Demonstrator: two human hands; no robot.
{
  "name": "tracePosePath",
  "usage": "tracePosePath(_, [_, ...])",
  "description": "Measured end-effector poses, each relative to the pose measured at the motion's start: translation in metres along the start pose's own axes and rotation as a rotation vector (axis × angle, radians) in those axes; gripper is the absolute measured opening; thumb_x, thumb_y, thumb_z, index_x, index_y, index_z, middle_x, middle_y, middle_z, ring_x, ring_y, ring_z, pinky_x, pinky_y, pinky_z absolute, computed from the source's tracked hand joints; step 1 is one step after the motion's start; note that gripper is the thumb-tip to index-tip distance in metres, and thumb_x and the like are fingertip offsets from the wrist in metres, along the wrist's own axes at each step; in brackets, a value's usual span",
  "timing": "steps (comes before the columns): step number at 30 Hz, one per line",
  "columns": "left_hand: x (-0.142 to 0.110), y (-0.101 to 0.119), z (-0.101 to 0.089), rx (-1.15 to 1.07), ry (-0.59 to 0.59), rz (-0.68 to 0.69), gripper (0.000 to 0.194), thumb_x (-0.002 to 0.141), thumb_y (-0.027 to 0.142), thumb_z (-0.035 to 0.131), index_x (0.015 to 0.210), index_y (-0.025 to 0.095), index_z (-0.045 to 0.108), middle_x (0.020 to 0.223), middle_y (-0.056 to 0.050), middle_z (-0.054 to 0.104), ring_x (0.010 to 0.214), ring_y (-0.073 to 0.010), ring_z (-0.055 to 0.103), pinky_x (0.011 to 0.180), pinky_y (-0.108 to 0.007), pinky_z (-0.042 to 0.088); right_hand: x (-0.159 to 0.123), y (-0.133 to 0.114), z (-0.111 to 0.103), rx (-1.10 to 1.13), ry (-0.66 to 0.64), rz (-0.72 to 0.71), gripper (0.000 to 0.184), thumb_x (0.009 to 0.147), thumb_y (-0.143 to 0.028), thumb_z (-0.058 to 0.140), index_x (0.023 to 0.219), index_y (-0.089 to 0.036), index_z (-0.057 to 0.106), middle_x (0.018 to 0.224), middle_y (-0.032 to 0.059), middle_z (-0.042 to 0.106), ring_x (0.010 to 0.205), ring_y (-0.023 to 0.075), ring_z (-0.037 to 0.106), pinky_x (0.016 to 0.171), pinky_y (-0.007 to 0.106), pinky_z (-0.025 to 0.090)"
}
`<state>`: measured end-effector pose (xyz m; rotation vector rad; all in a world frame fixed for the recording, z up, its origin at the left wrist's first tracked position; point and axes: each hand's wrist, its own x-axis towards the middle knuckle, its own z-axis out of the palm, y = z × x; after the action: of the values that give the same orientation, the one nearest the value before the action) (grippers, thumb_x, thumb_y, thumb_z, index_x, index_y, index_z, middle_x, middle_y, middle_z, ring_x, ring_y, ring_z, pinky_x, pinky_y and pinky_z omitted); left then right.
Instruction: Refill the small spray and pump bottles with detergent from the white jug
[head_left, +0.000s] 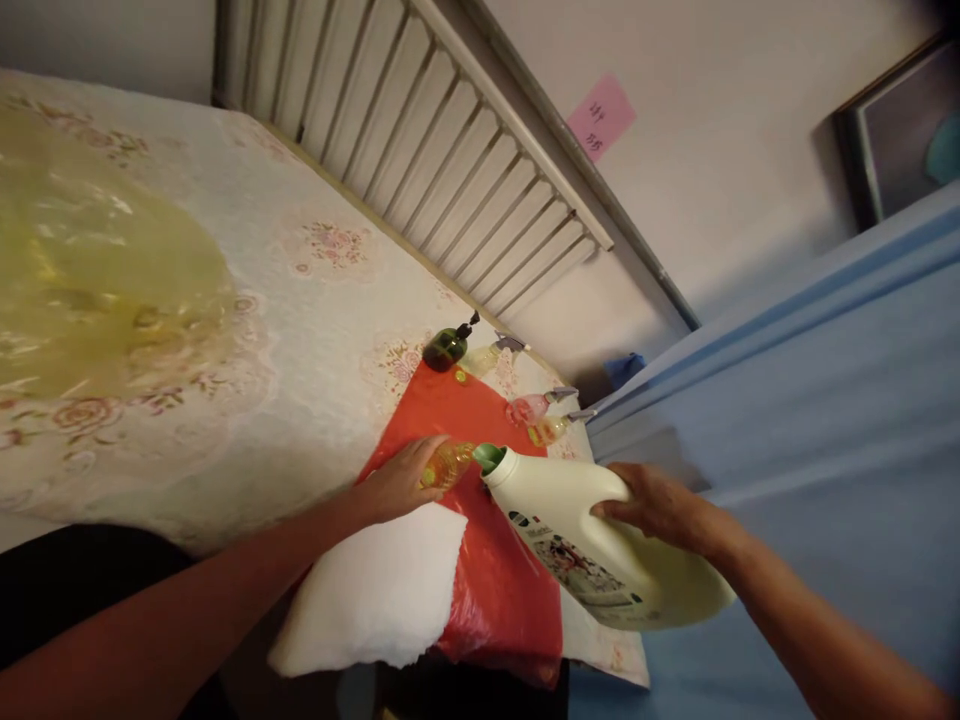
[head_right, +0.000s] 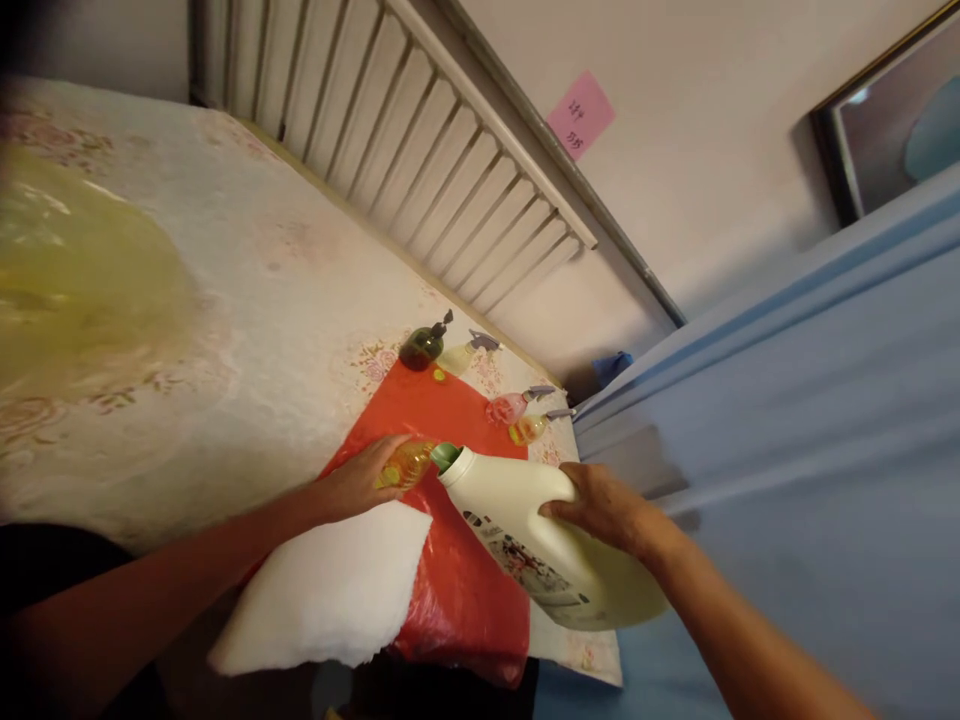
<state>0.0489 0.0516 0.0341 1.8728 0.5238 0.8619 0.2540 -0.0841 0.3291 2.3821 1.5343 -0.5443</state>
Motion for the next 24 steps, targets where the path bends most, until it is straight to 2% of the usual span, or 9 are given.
tracePosePath(10, [0.003, -0.002, 0.0, 0.087, -0.029, 0.025, 0.074, 0.079, 0.026, 0.068, 0.144, 0.028, 0.032, 0.148, -0.009, 0.043, 0.138, -0.0257, 0.04, 0.116, -0.044, 0.032, -0.001, 0.0, -0.002, -0.007, 0.02, 0.007, 0.026, 0.078, -0.041, 0.068, 0.091, -0.018, 0.067, 0.082, 0.0066, 0.073, 0.067, 0.0177, 0.062, 0.056, 0.025, 0.044])
tracePosePath(17, [0.002, -0.003, 0.001, 0.104, -0.031, 0.003, 0.074, 0.081, 0.03, 0.067, 0.145, 0.027, 0.029, 0.15, -0.01, 0.041, 0.14, -0.0265, 0.038, 0.115, -0.045, 0.033, -0.001, -0.001, -0.002, -0.016, 0.015, 0.003, 0.024, 0.078, -0.04, 0.068, 0.089, -0.018, 0.067, 0.082, 0.0064, 0.072, 0.069, 0.0176, 0.063, 0.057, 0.024, 0.043])
tracePosePath(24, [0.001, -0.002, 0.0, 0.093, -0.029, -0.019, 0.073, 0.081, 0.032, 0.067, 0.145, 0.025, 0.032, 0.147, -0.011, 0.045, 0.137, -0.0269, 0.042, 0.113, -0.044, 0.036, -0.005, -0.01, -0.006, -0.05, -0.017, 0.022, 0.021, 0.08, -0.038, 0.066, 0.088, -0.018, 0.065, 0.081, 0.0055, 0.071, 0.063, 0.0159, 0.062, 0.055, 0.024, 0.043])
